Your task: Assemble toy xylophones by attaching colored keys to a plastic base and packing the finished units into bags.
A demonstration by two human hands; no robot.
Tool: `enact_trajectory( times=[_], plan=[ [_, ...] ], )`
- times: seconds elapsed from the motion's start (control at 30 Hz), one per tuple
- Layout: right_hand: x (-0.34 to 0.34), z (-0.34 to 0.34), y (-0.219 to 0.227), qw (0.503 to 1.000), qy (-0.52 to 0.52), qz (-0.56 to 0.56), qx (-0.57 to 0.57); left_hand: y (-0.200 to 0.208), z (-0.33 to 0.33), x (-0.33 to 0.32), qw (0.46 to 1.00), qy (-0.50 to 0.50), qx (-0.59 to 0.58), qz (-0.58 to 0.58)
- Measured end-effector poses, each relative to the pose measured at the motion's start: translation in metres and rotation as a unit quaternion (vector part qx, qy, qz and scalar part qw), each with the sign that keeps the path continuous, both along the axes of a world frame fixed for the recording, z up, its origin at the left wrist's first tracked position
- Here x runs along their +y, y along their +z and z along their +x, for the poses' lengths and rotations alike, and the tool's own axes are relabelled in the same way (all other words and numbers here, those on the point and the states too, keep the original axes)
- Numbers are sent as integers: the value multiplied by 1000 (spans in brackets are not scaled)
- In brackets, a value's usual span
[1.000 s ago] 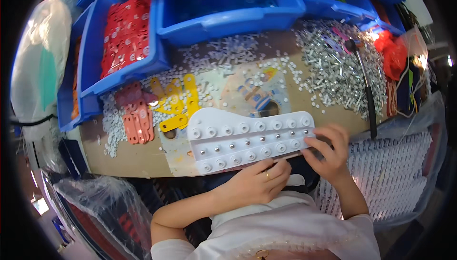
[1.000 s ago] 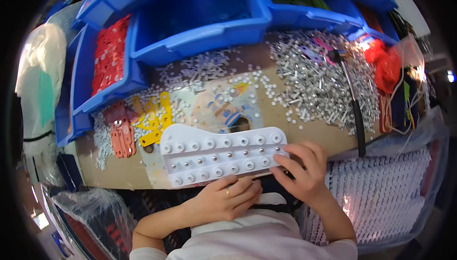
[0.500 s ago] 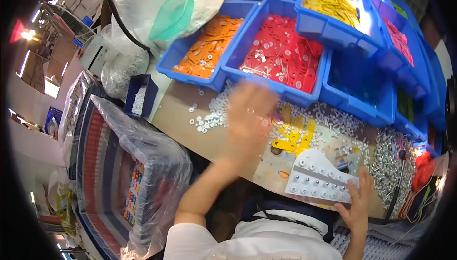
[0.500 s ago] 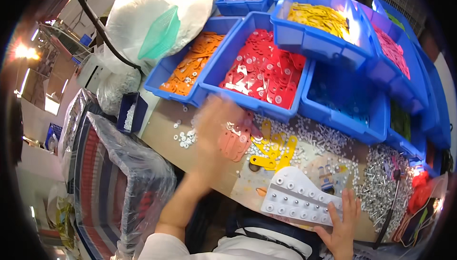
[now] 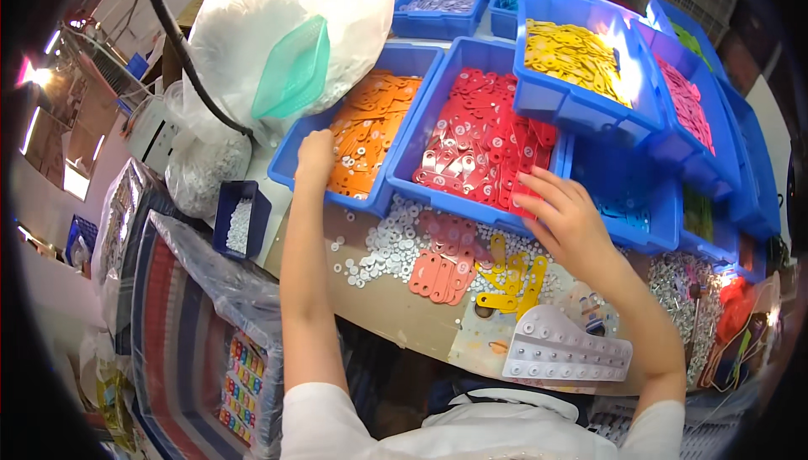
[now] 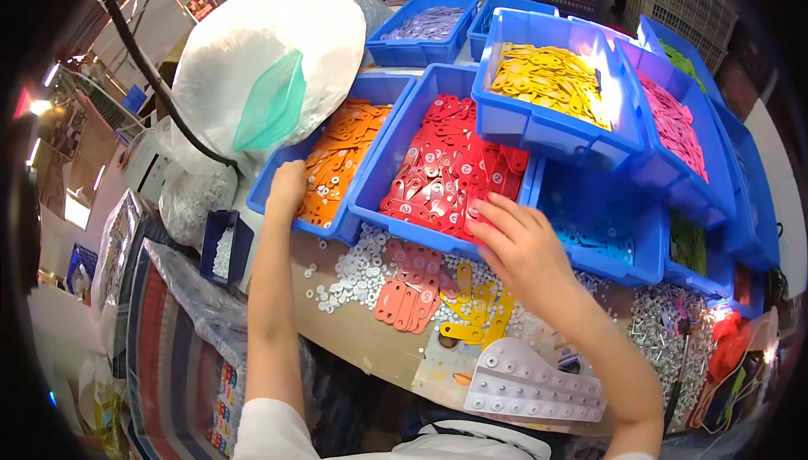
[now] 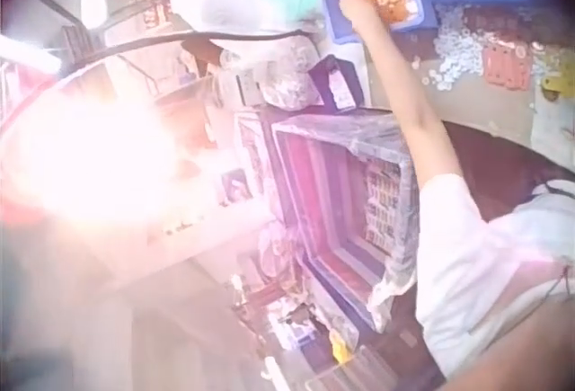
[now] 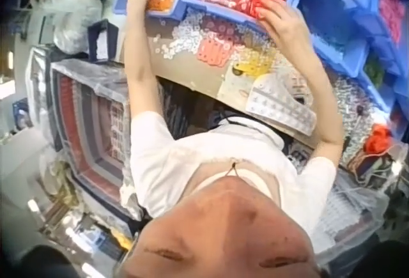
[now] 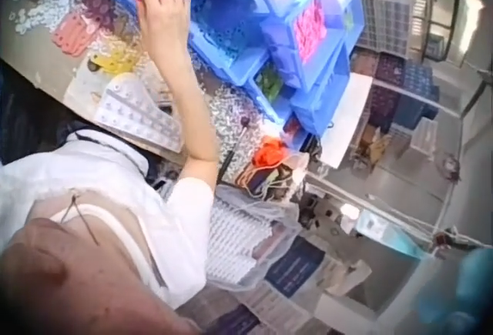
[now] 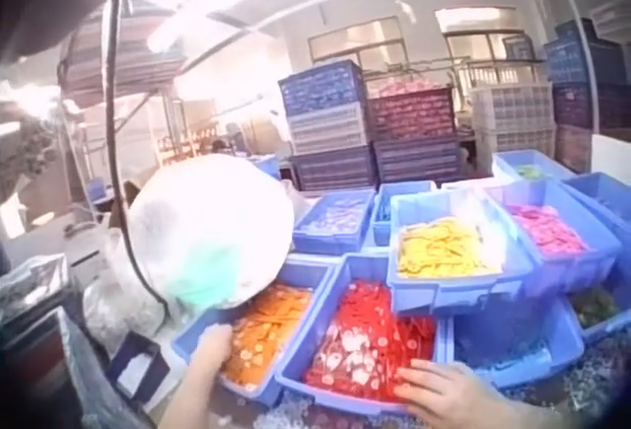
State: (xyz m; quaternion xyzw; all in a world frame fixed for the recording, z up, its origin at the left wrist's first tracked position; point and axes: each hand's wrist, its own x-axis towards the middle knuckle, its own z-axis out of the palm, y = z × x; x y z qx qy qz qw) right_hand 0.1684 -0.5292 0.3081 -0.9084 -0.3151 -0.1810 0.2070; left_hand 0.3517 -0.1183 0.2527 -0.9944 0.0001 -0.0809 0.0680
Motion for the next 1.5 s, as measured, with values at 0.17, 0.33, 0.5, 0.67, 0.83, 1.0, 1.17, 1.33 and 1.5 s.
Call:
enact_trajectory(
  times=[0.17, 0.33, 0.5, 0.67, 0.83, 1.0, 1.17, 1.33, 1.5],
  plan=[
    [47, 118, -30, 987, 9, -142, 75, 37, -33, -44, 949, 22, -205, -237],
    [92, 179, -56, 983, -101, -109, 111, 49, -89, -93, 820, -45, -337, -461],
    [115, 197, -69, 938, -212, -120, 246, 46, -135, -123, 680, 4, -185, -710],
    [128, 170, -70, 935, -237, -220, 142, 50, -162, -137, 608, -43, -127, -782],
    [77, 155, -60, 982, -155, -81, 66, 45, -185, -153, 649, -57, -38, -758],
    [18, 15, 0, 973, -57, 224, 19, 40, -242, -155, 799, -112, -22, -590],
    [-31, -142, -27, 937, -161, 257, 174, 18, -296, -181, 816, -257, -3, -518],
    [-19, -198, -36, 981, -112, 158, 29, 11, -317, -203, 795, -471, -101, -369],
    [-2, -212, -60, 988, -71, 133, 18, -8, -335, -214, 795, -502, -63, -335]
  ],
)
